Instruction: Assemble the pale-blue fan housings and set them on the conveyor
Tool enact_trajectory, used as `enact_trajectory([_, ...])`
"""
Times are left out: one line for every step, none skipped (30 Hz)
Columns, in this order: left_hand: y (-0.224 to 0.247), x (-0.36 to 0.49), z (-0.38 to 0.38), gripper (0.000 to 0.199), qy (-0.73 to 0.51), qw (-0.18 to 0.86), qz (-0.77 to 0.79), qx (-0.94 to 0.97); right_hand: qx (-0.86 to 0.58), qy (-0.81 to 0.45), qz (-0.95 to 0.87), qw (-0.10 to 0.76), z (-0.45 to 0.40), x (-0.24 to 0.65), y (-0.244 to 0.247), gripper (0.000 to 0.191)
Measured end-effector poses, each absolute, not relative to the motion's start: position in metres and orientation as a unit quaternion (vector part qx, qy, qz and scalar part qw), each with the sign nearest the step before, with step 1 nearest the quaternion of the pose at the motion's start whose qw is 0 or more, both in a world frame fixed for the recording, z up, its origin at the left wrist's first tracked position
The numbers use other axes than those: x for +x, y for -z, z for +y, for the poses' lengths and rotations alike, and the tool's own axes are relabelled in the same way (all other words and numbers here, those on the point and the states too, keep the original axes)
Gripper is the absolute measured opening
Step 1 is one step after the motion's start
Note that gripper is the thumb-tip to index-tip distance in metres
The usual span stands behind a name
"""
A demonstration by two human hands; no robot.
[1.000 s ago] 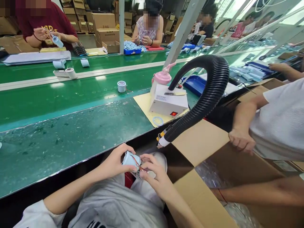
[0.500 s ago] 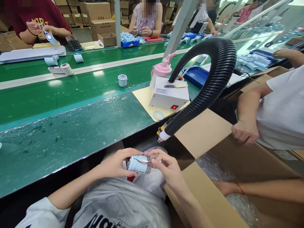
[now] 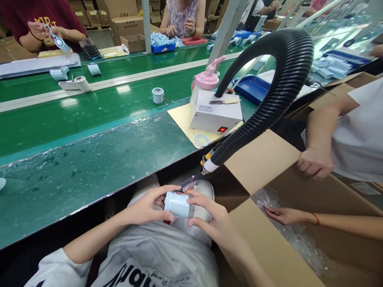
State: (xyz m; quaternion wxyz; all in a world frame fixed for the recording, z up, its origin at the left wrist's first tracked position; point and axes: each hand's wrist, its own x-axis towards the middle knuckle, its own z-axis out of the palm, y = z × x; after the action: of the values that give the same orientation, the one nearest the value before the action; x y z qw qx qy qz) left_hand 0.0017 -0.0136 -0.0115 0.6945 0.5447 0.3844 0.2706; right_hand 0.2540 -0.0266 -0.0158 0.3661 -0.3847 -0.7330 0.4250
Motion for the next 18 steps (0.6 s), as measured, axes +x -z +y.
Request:
enact_trajectory([0.01, 0.0, -0.014, 0.081, -0.269, 0.682, 0.382, 0.563, -0.39, -0.434, -0.727, 0.363, -0.027, 0.254, 0.014, 0.039])
enact_trajectory([0.008, -0.002, -0.014, 0.081, -0.267, 0.669, 0.378, 0.581, -0.394, -0.439, -0.722, 0.362, -0.028, 0.253, 0.013, 0.04])
enact_trajectory([0.006, -0.003, -0.014, 0.08, -0.266, 0.656, 0.373, 0.6, -0.396, -0.442, -0.718, 0.364, -0.029, 0.253, 0.011, 0.041])
enact_trajectory([0.004, -0.004, -0.014, 0.079, -0.265, 0.643, 0.368, 0.617, -0.396, -0.444, -0.715, 0.367, -0.03, 0.252, 0.01, 0.041])
enact_trajectory([0.002, -0.006, -0.015, 0.078, -0.265, 0.63, 0.362, 0.633, -0.396, -0.446, -0.711, 0.372, -0.031, 0.251, 0.01, 0.04])
enact_trajectory([0.001, -0.006, -0.015, 0.077, -0.266, 0.617, 0.358, 0.649, -0.396, -0.451, -0.706, 0.376, -0.032, 0.25, 0.009, 0.04])
enact_trajectory([0.0, -0.007, -0.015, 0.076, -0.268, 0.602, 0.354, 0.663, -0.397, -0.459, -0.699, 0.379, -0.033, 0.249, 0.008, 0.039])
enact_trajectory([0.0, -0.008, -0.015, 0.075, -0.271, 0.587, 0.349, 0.678, -0.398, -0.47, -0.69, 0.38, -0.034, 0.248, 0.007, 0.039])
enact_trajectory([0.0, -0.008, -0.015, 0.074, -0.275, 0.573, 0.342, 0.692, -0.4, -0.485, -0.678, 0.381, -0.035, 0.247, 0.005, 0.038])
enact_trajectory([0.0, -0.009, -0.016, 0.073, -0.279, 0.561, 0.334, 0.704, -0.402, -0.501, -0.666, 0.38, -0.035, 0.246, 0.004, 0.039])
enact_trajectory([0.0, -0.009, -0.016, 0.071, -0.283, 0.55, 0.327, 0.714, -0.406, -0.517, -0.652, 0.377, -0.036, 0.245, 0.002, 0.039])
enact_trajectory([0.0, -0.01, -0.016, 0.07, -0.286, 0.542, 0.32, 0.722, -0.411, -0.534, -0.639, 0.371, -0.036, 0.245, 0.001, 0.041])
enact_trajectory([0.0, -0.01, -0.017, 0.07, -0.288, 0.537, 0.315, 0.727, -0.417, -0.549, -0.626, 0.364, -0.037, 0.244, 0.0, 0.043])
enact_trajectory([-0.001, -0.01, -0.017, 0.07, -0.288, 0.535, 0.313, 0.73, -0.422, -0.563, -0.614, 0.357, -0.037, 0.244, -0.001, 0.045])
enact_trajectory([-0.001, -0.011, -0.018, 0.07, -0.285, 0.534, 0.313, 0.732, -0.427, -0.576, -0.602, 0.351, -0.037, 0.244, -0.002, 0.047])
enact_trajectory([-0.001, -0.011, -0.018, 0.07, -0.28, 0.534, 0.315, 0.733, -0.431, -0.588, -0.591, 0.345, -0.038, 0.243, -0.003, 0.049])
enact_trajectory([-0.001, -0.011, -0.019, 0.07, -0.274, 0.534, 0.318, 0.734, -0.434, -0.6, -0.579, 0.341, -0.038, 0.243, -0.003, 0.051])
enact_trajectory([-0.002, -0.011, -0.019, 0.071, -0.271, 0.533, 0.321, 0.735, -0.435, -0.61, -0.569, 0.339, -0.038, 0.242, -0.003, 0.052])
